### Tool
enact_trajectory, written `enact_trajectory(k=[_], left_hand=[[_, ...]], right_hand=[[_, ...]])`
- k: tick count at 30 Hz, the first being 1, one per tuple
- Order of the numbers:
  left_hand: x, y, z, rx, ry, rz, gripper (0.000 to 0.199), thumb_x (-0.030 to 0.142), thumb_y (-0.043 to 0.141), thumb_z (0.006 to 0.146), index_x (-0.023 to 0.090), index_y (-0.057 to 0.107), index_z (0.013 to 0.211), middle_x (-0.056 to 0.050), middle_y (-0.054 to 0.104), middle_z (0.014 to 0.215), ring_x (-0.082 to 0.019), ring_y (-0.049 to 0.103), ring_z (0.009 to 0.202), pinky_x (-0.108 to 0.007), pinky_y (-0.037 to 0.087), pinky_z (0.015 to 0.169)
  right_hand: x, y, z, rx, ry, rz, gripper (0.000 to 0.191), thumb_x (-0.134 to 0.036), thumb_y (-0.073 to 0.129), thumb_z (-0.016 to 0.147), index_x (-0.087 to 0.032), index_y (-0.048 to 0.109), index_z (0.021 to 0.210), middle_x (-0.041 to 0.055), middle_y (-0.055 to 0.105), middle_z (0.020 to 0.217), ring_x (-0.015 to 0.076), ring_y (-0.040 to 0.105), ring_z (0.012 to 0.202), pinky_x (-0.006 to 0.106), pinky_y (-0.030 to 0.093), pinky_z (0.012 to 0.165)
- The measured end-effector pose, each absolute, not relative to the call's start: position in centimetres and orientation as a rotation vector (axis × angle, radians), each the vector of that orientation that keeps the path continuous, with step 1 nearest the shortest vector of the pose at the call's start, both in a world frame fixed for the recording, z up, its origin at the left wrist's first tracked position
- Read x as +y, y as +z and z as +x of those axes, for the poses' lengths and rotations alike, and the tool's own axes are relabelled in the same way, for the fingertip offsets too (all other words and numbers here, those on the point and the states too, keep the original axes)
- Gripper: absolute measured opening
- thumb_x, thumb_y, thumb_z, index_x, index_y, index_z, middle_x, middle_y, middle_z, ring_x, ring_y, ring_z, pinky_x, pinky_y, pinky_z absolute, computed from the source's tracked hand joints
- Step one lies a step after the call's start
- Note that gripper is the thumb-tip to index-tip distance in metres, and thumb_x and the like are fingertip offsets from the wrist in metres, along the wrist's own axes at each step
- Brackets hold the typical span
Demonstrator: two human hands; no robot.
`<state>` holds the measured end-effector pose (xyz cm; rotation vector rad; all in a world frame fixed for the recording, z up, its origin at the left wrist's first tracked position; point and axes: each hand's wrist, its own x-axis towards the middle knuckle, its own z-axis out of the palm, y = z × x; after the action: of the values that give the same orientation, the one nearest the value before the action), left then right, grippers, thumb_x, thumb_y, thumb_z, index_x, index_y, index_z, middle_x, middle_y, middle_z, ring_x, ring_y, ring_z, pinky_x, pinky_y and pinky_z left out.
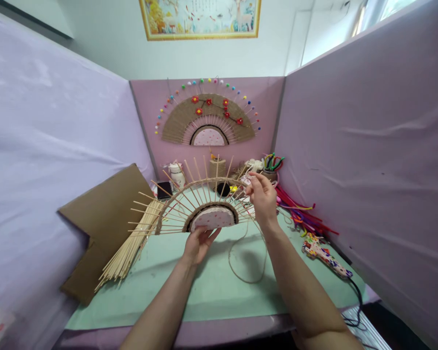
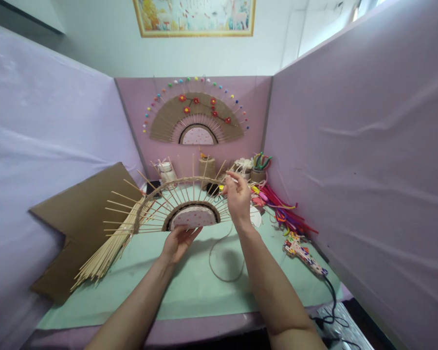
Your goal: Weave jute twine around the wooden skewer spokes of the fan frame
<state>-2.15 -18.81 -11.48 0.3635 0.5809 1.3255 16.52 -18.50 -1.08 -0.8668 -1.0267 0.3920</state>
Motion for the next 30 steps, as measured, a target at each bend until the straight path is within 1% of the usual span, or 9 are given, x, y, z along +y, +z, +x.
enact_trajectory(k=[4, 10, 12, 15, 17, 20, 23, 26, 30], left_hand=[[-18.8, -11.4, -2.2, 0.585, 1.315, 0.332, 0.023, -0.005, 0.054, 0.07, 0.012, 0.061, 0.082, -0.007, 0.072, 0.083, -0.019, 0.07, 0.084, -0.052, 0.052, 0.098], [-18.8, -11.4, -2.2, 0.579, 1.298, 0.361, 0.021, -0.005, 0.054, 0.071, 0.012, 0.06, 0.081, -0.007, 0.072, 0.082, -0.019, 0.07, 0.084, -0.054, 0.052, 0.099], [-18.8, -11.5, -2.3, 0.57, 1.28, 0.352, 0.023, -0.005, 0.054, 0.07, 0.013, 0.061, 0.084, -0.006, 0.072, 0.082, -0.019, 0.07, 0.085, -0.053, 0.052, 0.098], [-18.6, -11.5, -2.5, 0.54, 1.254, 0.334, 0.026, -0.004, 0.053, 0.07, 0.014, 0.061, 0.087, -0.006, 0.073, 0.085, -0.02, 0.071, 0.086, -0.051, 0.054, 0.097], [-18.6, -11.4, -2.7, 0.521, 1.247, 0.326, 0.027, -0.003, 0.053, 0.07, 0.013, 0.062, 0.09, -0.007, 0.073, 0.087, -0.021, 0.071, 0.087, -0.051, 0.055, 0.095], [-18.5, -11.2, -2.9, 0.502, 1.245, 0.305, 0.032, -0.002, 0.052, 0.071, 0.014, 0.062, 0.097, -0.009, 0.073, 0.092, -0.023, 0.071, 0.091, -0.051, 0.055, 0.095], [-18.5, -10.9, -3.0, 0.499, 1.249, 0.293, 0.034, -0.001, 0.051, 0.071, 0.014, 0.062, 0.1, -0.009, 0.074, 0.094, -0.023, 0.071, 0.092, -0.052, 0.054, 0.096], [-18.5, -10.8, -3.1, 0.495, 1.252, 0.289, 0.034, -0.001, 0.051, 0.071, 0.015, 0.063, 0.099, -0.009, 0.074, 0.094, -0.022, 0.071, 0.092, -0.053, 0.052, 0.098], [-18.4, -10.8, -3.1, 0.503, 1.269, 0.283, 0.032, -0.001, 0.051, 0.071, 0.015, 0.063, 0.095, -0.008, 0.074, 0.093, -0.022, 0.07, 0.093, -0.05, 0.053, 0.098]], right_hand=[[-18.6, -1.3, 16.1, -1.048, 0.388, -0.867, 0.033, -0.043, 0.058, 0.085, -0.017, 0.066, 0.103, -0.0043, 0.055, 0.056, 0.0112, 0.051, 0.052, 0.024, 0.042, 0.052], [-17.9, -1.1, 15.3, -1.099, 0.449, -0.897, 0.032, -0.045, 0.063, 0.081, -0.015, 0.069, 0.085, -0.0053, 0.05, 0.048, 0.011, 0.045, 0.045, 0.025, 0.038, 0.047], [-18.2, -1.1, 15.3, -1.102, 0.425, -0.902, 0.033, -0.046, 0.059, 0.085, -0.014, 0.07, 0.088, -0.0052, 0.051, 0.048, 0.0109, 0.046, 0.046, 0.025, 0.039, 0.05], [-18.9, -1.3, 15.6, -1.044, 0.343, -0.885, 0.035, -0.042, 0.052, 0.09, -0.015, 0.068, 0.106, -0.0054, 0.054, 0.051, 0.0107, 0.048, 0.047, 0.025, 0.041, 0.053], [-19.3, -1.7, 15.9, -0.988, 0.294, -0.853, 0.034, -0.04, 0.052, 0.091, -0.016, 0.065, 0.11, -0.0051, 0.055, 0.054, 0.0109, 0.051, 0.049, 0.024, 0.042, 0.054], [-19.5, -2.4, 16.8, -0.907, 0.195, -0.819, 0.027, -0.039, 0.056, 0.089, -0.017, 0.062, 0.103, -0.0037, 0.056, 0.062, 0.0117, 0.055, 0.056, 0.025, 0.044, 0.057], [-19.4, -3.4, 17.9, -0.868, 0.109, -0.854, 0.023, -0.038, 0.058, 0.088, -0.018, 0.061, 0.097, -0.0023, 0.057, 0.068, 0.0119, 0.054, 0.059, 0.025, 0.045, 0.059], [-19.4, -4.4, 18.6, -0.872, 0.071, -0.915, 0.024, -0.04, 0.057, 0.088, -0.017, 0.06, 0.096, -0.0016, 0.057, 0.069, 0.0124, 0.054, 0.061, 0.026, 0.046, 0.062], [-19.2, -6.1, 18.9, -0.885, -0.013, -0.979, 0.025, -0.039, 0.058, 0.085, -0.016, 0.061, 0.094, 0.002, 0.06, 0.077, 0.014, 0.055, 0.066, 0.028, 0.047, 0.065]])
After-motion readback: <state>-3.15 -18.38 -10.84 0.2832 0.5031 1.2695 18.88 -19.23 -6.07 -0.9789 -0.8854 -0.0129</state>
